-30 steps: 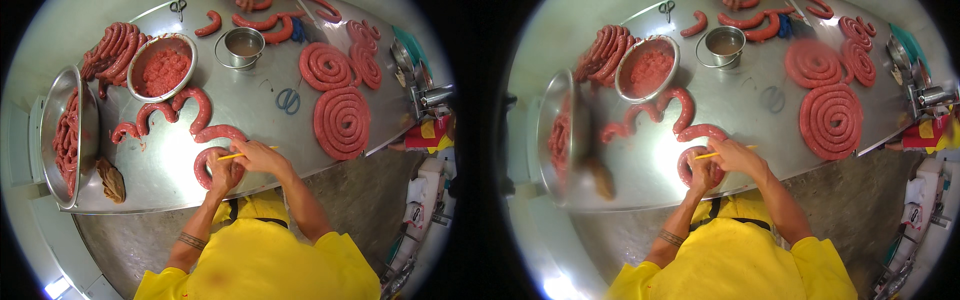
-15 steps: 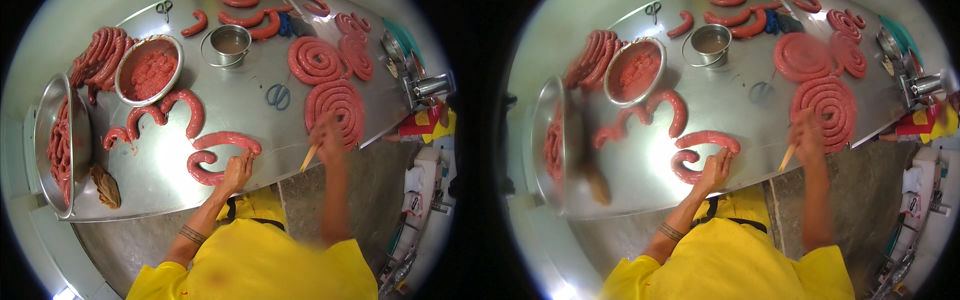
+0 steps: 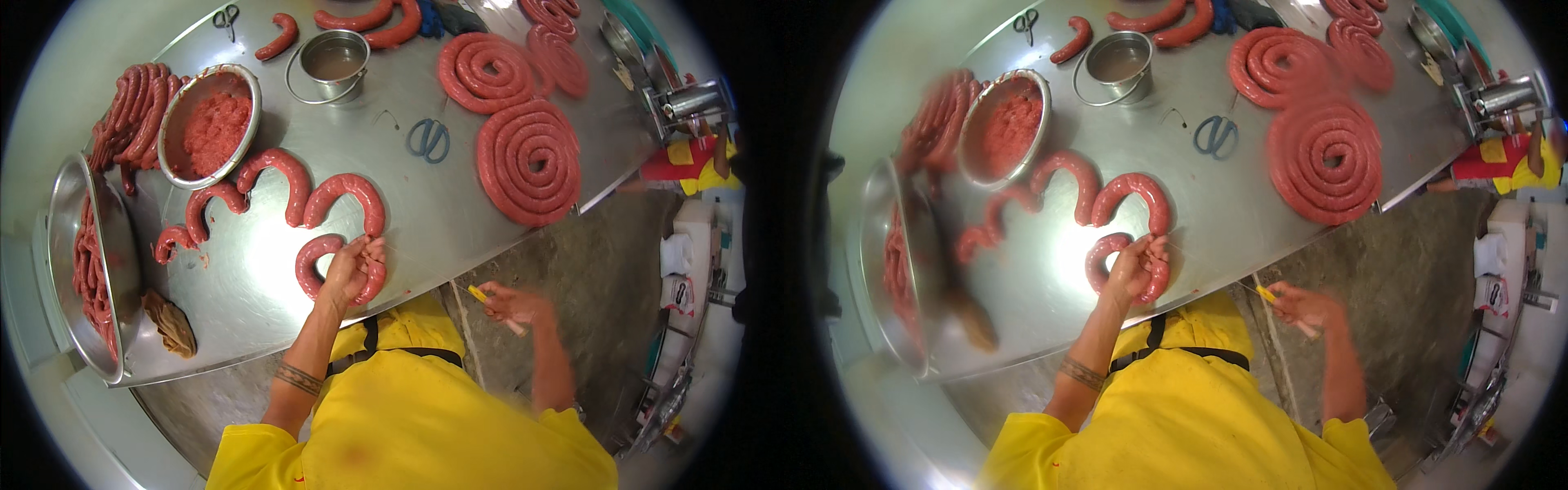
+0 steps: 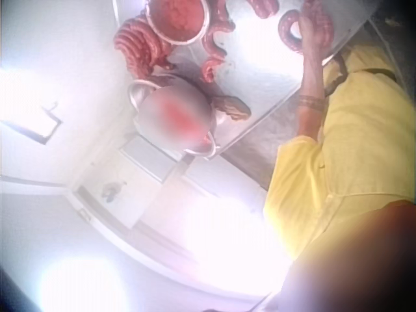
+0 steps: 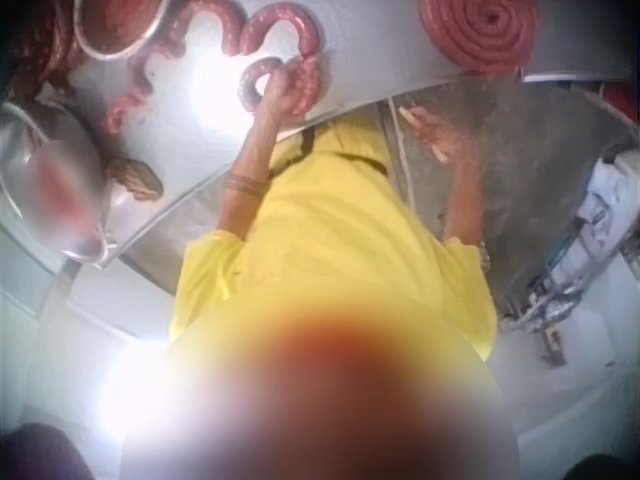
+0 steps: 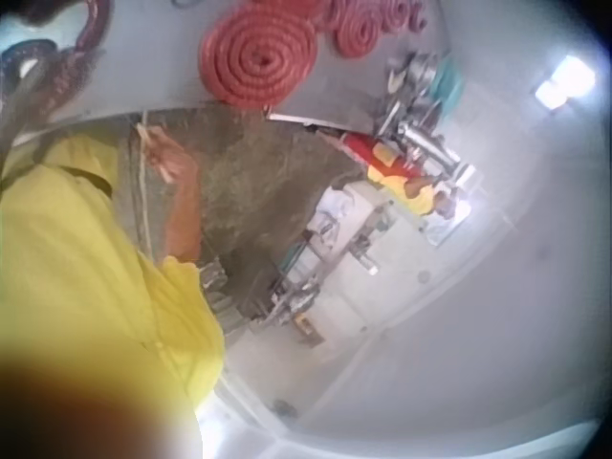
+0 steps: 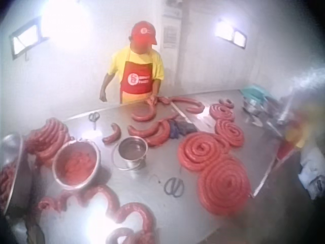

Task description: The person coils long strands of raw sausage on a stainless steel table, using a yellow tool to puncture air bubbles and scissors to cut the strands into sections. The finished coils are placed into a large metal bowl.

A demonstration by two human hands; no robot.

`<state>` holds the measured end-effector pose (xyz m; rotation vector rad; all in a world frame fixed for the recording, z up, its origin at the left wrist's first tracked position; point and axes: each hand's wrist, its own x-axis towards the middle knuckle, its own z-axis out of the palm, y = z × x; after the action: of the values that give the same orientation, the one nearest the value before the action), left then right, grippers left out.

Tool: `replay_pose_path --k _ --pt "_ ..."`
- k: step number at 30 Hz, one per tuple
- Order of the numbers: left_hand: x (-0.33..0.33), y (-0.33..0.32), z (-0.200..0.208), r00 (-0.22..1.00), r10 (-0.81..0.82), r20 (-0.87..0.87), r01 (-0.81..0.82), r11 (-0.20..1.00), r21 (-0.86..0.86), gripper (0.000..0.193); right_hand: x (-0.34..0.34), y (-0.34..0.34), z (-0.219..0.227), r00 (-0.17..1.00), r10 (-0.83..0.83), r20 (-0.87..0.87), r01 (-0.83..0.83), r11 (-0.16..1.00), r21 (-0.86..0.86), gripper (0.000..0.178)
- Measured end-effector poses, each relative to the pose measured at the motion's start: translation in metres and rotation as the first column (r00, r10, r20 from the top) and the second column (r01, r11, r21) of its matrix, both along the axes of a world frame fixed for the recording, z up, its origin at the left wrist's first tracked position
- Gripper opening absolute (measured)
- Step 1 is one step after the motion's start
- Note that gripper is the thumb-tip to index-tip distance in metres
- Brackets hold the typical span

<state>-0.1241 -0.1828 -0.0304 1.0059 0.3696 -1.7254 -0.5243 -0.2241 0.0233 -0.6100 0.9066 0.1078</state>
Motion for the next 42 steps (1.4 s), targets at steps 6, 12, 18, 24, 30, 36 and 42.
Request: replay_pose_path --k 6,12,18,24,30,36,42 --pt "-0.006 0.013 0.029 -0.177 0.088 0.98 0.63 0.775 0.044 0.014 0.155 -0.034 0.01 0.948 -0.275 -0.161 0.085 0.706 -0.703 0.019" --pt "-0.013 0.013 0.035 -0.219 0.023 0.975 0.5 0.861 0.092 0.014 0.244 -0.067 0.037 0.923 0.361 -0.132 -0.249 0.3 -0.921 0.016" --pt "-0.02 0.018 0.03 0.46 -0.206 0.864 0.568 0.816 -0.108 0.028 0.223 -0.07 0.105 1.0 0.025 0.016 0.012 0.151 -0.988 0.02" --pt "-0.023 0.025 0.028 0.035 -0.15 0.988 0.775 0.628 0.068 0.007 0.038 -0.151 0.176 0.473 -0.548 0.69 0.874 0.193 -0.446 0.011" --pt "0.005 0.037 0.022 -0.13 0.039 0.991 0.837 0.539 0.089 0.007 -0.181 -0.165 0.101 0.306 -0.768 0.562 0.874 -0.006 -0.486 0.013" --pt "0.026 0.078 0.034 -0.211 -0.172 0.962 0.85 0.453 0.268 0.022 -0.215 -0.176 0.109 0.387 -0.912 0.137 0.549 0.109 -0.829 0.015" --pt "0.033 0.125 0.055 -0.525 -0.102 0.845 0.615 0.641 0.459 0.053 0.127 -0.078 -0.053 0.961 -0.189 -0.2 -0.174 0.144 -0.974 0.033"
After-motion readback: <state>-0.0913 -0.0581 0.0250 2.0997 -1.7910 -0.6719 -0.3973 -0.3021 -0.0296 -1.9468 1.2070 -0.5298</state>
